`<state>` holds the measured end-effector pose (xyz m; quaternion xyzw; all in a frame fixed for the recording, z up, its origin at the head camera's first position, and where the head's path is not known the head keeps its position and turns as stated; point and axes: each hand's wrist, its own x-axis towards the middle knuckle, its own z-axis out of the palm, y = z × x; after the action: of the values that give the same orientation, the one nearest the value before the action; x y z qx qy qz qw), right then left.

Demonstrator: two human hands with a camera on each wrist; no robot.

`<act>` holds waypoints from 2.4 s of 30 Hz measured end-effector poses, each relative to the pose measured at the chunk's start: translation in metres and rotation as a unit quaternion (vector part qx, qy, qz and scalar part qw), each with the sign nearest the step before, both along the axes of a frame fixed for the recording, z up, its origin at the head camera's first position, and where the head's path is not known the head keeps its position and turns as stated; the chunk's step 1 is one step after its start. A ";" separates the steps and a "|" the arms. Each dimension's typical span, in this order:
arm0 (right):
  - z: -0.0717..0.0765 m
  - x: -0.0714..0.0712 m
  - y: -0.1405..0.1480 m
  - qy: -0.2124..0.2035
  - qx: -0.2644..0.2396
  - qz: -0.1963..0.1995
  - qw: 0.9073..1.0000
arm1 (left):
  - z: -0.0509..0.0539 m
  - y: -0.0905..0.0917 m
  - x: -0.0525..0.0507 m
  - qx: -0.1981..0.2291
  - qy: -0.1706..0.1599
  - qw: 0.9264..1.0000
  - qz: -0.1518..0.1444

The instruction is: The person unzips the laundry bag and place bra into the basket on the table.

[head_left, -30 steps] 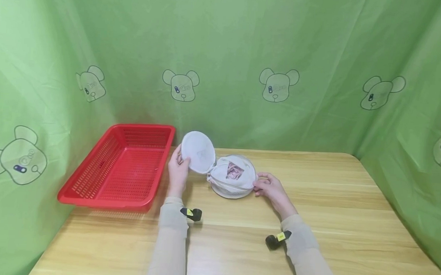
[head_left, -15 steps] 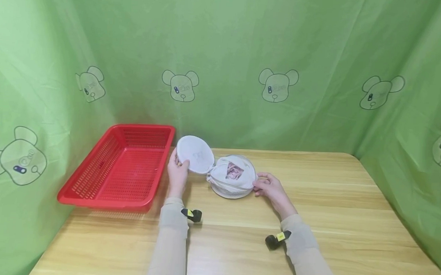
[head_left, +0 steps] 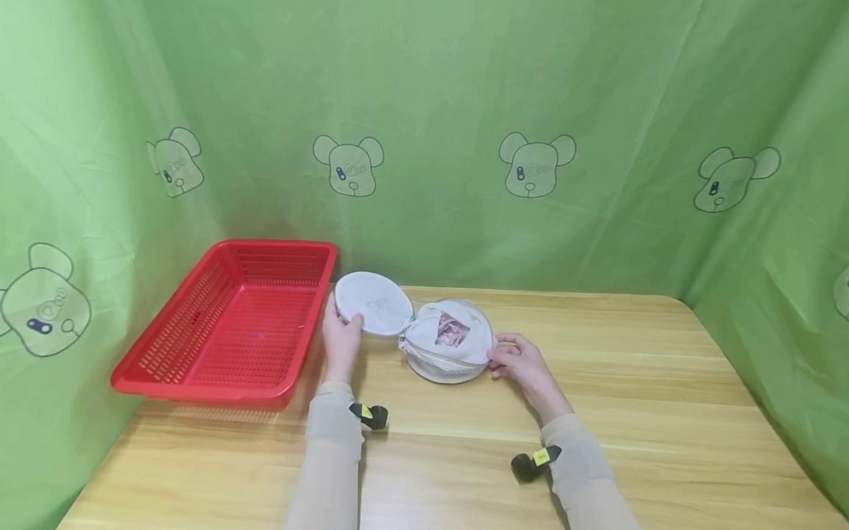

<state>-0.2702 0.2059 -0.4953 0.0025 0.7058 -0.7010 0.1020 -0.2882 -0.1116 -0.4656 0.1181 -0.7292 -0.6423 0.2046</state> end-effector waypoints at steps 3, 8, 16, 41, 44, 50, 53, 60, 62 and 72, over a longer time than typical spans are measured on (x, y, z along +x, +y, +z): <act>0.000 0.000 0.000 0.000 0.002 0.000 1.000 | 0.000 -0.001 0.001 -0.011 -0.002 1.000 0.003; 0.000 0.000 0.000 -0.001 0.001 -0.002 1.000 | 0.000 -0.003 0.002 -0.023 -0.034 0.999 -0.002; -0.001 -0.001 0.000 -0.001 0.000 -0.002 1.000 | -0.005 -0.005 0.003 -0.063 -0.084 0.995 -0.003; -0.001 -0.002 0.000 -0.003 -0.028 -0.032 0.999 | -0.011 0.008 0.004 -0.136 -0.087 0.987 -0.018; -0.001 -0.002 0.000 -0.005 -0.035 -0.042 0.999 | -0.012 0.010 0.005 -0.146 -0.102 0.984 -0.014; -0.001 -0.003 0.000 -0.007 -0.038 -0.050 0.998 | -0.010 0.010 0.007 -0.171 -0.133 0.976 -0.006; -0.001 -0.002 -0.001 -0.010 -0.035 -0.053 0.998 | -0.009 0.009 0.007 -0.185 -0.156 0.970 -0.004; 0.000 -0.001 -0.001 -0.007 -0.038 -0.047 0.998 | -0.009 0.008 0.009 -0.186 -0.191 0.964 -0.005; 0.000 -0.001 -0.001 -0.009 -0.038 -0.048 0.998 | -0.009 0.007 0.009 -0.190 -0.196 0.962 -0.005; 0.000 0.000 -0.001 -0.007 -0.040 -0.045 0.998 | -0.011 0.001 0.010 -0.206 -0.185 0.961 -0.003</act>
<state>-0.2703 0.2052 -0.4953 0.0349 0.6757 -0.7325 0.0755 -0.2787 -0.1103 -0.4764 0.1881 -0.8713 -0.4454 0.0846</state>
